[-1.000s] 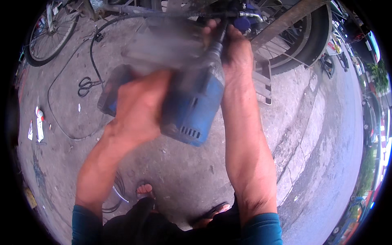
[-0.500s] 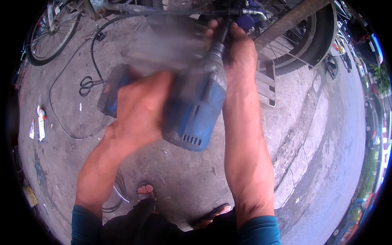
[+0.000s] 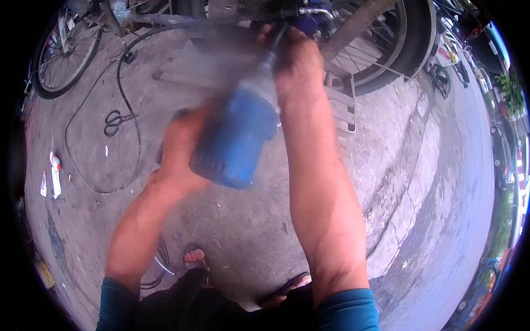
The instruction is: The person attaches a socket bit to an impact wrench and uses it on the rear wheel assembly of a vehicle. Then, the person selects a T-handle socket wrench, loosens components on the wheel, and works on the brake assembly by hand.
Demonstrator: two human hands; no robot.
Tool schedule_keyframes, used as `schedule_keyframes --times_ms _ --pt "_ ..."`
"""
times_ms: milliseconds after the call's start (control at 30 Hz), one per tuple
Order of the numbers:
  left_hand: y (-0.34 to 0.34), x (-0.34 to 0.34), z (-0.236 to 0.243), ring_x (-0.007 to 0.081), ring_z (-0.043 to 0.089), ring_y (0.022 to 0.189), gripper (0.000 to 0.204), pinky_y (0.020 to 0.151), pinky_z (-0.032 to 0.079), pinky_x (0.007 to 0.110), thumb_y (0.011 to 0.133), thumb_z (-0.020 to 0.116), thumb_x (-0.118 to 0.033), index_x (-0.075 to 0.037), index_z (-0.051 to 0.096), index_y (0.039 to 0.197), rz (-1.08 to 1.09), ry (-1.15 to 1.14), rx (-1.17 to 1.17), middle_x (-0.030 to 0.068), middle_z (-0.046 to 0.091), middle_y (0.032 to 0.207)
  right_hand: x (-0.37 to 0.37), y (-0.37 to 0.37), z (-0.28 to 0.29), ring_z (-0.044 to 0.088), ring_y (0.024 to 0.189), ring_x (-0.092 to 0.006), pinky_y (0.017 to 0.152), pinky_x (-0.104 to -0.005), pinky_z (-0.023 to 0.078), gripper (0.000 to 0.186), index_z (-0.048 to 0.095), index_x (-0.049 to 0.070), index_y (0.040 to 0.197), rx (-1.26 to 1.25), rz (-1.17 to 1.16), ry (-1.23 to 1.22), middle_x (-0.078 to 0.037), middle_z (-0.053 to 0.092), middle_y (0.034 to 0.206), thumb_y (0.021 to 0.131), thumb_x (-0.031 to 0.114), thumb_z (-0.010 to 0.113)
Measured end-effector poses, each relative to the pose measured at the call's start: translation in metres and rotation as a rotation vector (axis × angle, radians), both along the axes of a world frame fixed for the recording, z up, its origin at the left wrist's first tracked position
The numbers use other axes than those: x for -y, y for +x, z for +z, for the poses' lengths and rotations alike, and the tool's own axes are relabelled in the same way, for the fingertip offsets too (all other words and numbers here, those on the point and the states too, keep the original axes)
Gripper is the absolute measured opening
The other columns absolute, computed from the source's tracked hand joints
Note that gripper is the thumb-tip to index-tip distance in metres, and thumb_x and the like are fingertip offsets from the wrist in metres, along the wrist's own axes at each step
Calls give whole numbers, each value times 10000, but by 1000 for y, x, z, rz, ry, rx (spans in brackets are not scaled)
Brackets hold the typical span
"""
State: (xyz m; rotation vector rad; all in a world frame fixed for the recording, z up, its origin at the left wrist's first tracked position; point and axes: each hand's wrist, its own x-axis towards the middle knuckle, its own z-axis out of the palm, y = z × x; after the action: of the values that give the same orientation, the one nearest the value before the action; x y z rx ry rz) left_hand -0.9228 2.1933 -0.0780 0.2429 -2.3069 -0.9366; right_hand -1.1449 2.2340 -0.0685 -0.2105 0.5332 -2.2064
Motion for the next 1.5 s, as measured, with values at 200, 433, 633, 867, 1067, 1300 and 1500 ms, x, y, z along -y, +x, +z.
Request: schedule_keyframes --times_ms 200,433,633,867,1067,1300,1500 --pt "0 -4 4 377 613 677 361 604 484 424 626 707 -224 -33 528 875 43 -12 56 176 621 719 0 12 3 564 737 -257 675 -361 553 226 428 -64 1013 -79 -63 20 -187 538 865 960 141 350" --pt "1 -2 6 368 617 655 413 587 488 413 614 720 -249 -20 514 889 36 -71 58 166 614 667 -2 22 5 562 731 -258 633 -335 543 194 417 -48 1011 8 -120 -7 -178 533 844 949 134 385" --pt "9 -5 3 301 651 793 417 682 502 338 649 701 -124 -23 584 1036 78 -32 218 155 652 857 -2 31 5 572 769 -269 636 -351 537 167 395 -36 1031 -194 -247 170 -176 519 899 912 80 419" --pt "9 7 -14 301 651 676 414 602 512 351 616 739 -169 -5 575 960 -104 44 -108 146 633 730 -1 33 10 579 754 -261 640 -358 525 156 401 -34 1032 -81 -205 201 -175 539 879 906 56 389" --pt "18 6 -16 304 650 672 430 598 517 353 592 748 -172 0 595 956 -81 21 -20 149 635 756 -7 33 8 579 761 -257 686 -356 527 163 409 -44 1040 -297 -207 400 -162 542 887 921 55 355" --pt "2 -3 -8 293 650 645 411 580 524 353 580 754 -190 8 601 906 -152 -186 -132 155 635 773 -43 46 24 580 842 -262 732 -371 534 186 397 -68 1065 -165 -222 312 -169 535 950 925 40 340" --pt "0 -12 -8 260 638 746 409 649 508 335 635 700 -86 -1 597 1021 -121 -70 36 140 641 876 -49 42 19 583 861 -265 765 -353 541 215 397 -79 1084 -119 -211 177 -193 540 994 939 63 326"
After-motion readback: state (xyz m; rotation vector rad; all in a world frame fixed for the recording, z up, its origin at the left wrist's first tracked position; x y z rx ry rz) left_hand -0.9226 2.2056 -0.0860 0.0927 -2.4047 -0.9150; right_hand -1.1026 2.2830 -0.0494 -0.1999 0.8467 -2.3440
